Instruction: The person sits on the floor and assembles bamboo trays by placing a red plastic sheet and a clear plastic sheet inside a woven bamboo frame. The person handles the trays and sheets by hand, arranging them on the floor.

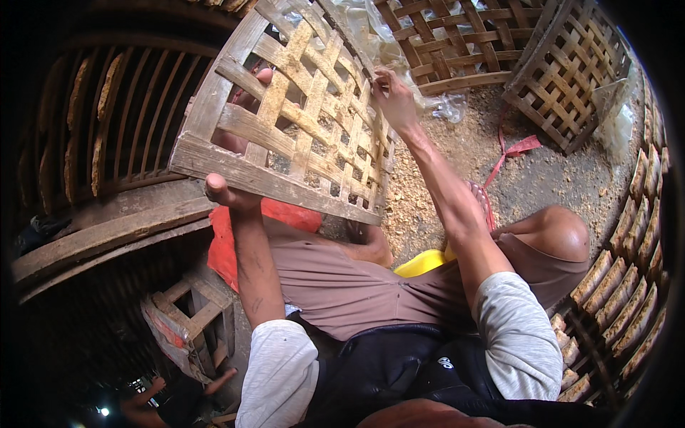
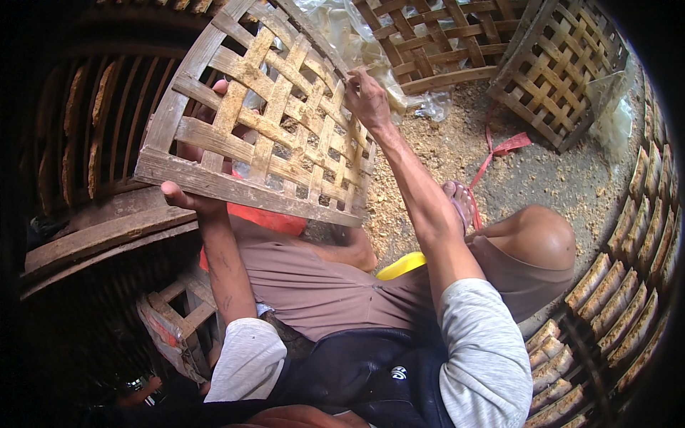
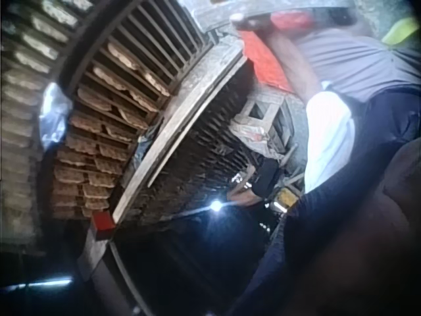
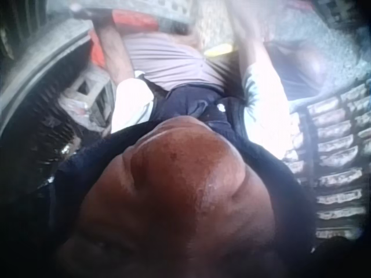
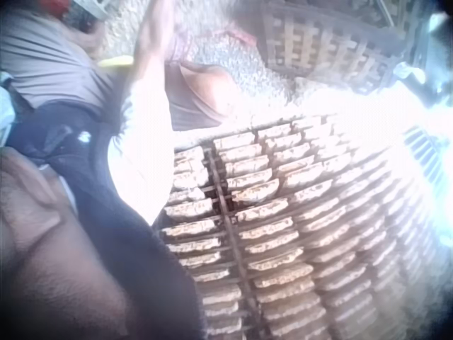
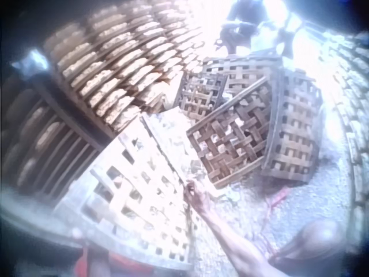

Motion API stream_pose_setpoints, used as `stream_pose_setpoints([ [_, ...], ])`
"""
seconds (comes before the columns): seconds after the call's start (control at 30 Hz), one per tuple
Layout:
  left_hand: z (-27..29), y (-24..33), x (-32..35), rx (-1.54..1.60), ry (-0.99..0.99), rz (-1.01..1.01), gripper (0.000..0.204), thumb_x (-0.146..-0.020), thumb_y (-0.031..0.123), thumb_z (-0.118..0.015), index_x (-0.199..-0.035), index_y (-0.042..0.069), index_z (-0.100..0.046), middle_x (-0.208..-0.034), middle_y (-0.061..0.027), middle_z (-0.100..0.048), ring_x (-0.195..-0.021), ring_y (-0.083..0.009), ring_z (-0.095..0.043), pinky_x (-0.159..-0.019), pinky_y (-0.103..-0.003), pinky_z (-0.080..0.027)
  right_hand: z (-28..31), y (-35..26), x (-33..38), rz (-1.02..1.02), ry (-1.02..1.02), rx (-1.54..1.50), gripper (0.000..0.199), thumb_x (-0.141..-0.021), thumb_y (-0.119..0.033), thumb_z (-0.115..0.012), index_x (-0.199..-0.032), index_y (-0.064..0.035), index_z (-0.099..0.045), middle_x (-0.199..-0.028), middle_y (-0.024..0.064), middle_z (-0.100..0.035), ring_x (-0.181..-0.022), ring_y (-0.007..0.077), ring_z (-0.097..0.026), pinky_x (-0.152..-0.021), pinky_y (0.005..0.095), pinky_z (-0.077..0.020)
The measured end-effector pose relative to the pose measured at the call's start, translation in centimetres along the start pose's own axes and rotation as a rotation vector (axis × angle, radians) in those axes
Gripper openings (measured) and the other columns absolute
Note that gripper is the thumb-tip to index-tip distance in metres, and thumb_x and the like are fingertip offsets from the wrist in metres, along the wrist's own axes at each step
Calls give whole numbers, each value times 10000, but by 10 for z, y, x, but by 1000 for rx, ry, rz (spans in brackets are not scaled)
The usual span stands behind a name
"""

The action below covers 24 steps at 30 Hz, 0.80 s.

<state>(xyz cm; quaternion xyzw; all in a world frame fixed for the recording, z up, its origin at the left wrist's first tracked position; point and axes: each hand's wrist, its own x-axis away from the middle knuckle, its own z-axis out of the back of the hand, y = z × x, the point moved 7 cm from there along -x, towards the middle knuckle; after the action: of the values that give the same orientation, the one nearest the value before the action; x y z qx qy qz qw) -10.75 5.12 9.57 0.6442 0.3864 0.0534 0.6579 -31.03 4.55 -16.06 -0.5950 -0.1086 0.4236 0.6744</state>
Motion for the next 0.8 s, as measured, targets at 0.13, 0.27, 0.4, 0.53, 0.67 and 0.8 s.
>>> stream_pose_setpoints([
  [0.13, 2, -1, 2, 19, 72, 42, 1182, -708, 875, -435, -1509, 41, -191, -1525, -259, -202, -1405, -408, -244, -1118, -580, -272, -1, 9, 9, -116, -88, -8, 293, -913, -183, -606, -1184, -79, -566, -1049, 106, -707, -953, 244, -690, -899, 369, -536],
  [0.27, 6, -2, 2, -125, 173, 118, 1176, -712, 871, -438, -1516, 55, -172, -1526, -258, -193, -1404, -413, -244, -1115, -592, -270, 1, 6, 7, -73, -87, 6, 320, -913, -197, -604, -1211, -89, -559, -1131, 104, -680, -1034, 236, -660, -927, 369, -521],
  [0.4, 9, -5, -2, -193, 124, 87, 1139, -721, 823, -478, -1482, 12, -231, -1486, -254, -284, -1379, -370, -298, -1125, -520, -261, 1, -11, 3, 196, -9, 148, 377, -903, -213, -622, -1258, -114, -546, -1177, 110, -647, -1055, 239, -642, -888, 351, -533],
  [0.53, 10, -5, 0, -148, 153, 91, 1132, -712, 769, -527, -1462, -35, -256, -1471, -245, -329, -1378, -353, -308, -1133, -484, -243, -2, -7, 1, 231, -26, 123, 388, -891, -206, -637, -1259, -127, -543, -1140, 132, -645, -962, 264, -664, -832, 358, -551],
  [0.67, 35, -9, 19, -112, 267, 67, 1129, -703, 746, -537, -1456, -49, -265, -1475, -238, -328, -1381, -362, -299, -1136, -487, -228, -4, -10, 0, 124, -42, 62, 367, -894, -194, -639, -1238, -112, -543, -1095, 145, -655, -910, 277, -674, -805, 374, -558],
  [0.8, 33, -9, 17, -130, 250, 67, 1137, -698, 752, -540, -1455, -51, -266, -1481, -236, -319, -1379, -361, -303, -1133, -486, -234, -4, -8, -1, 152, -21, 50, 363, -907, -181, -621, -1247, -98, -527, -1050, 149, -664, -913, 288, -669, -797, 386, -552],
])
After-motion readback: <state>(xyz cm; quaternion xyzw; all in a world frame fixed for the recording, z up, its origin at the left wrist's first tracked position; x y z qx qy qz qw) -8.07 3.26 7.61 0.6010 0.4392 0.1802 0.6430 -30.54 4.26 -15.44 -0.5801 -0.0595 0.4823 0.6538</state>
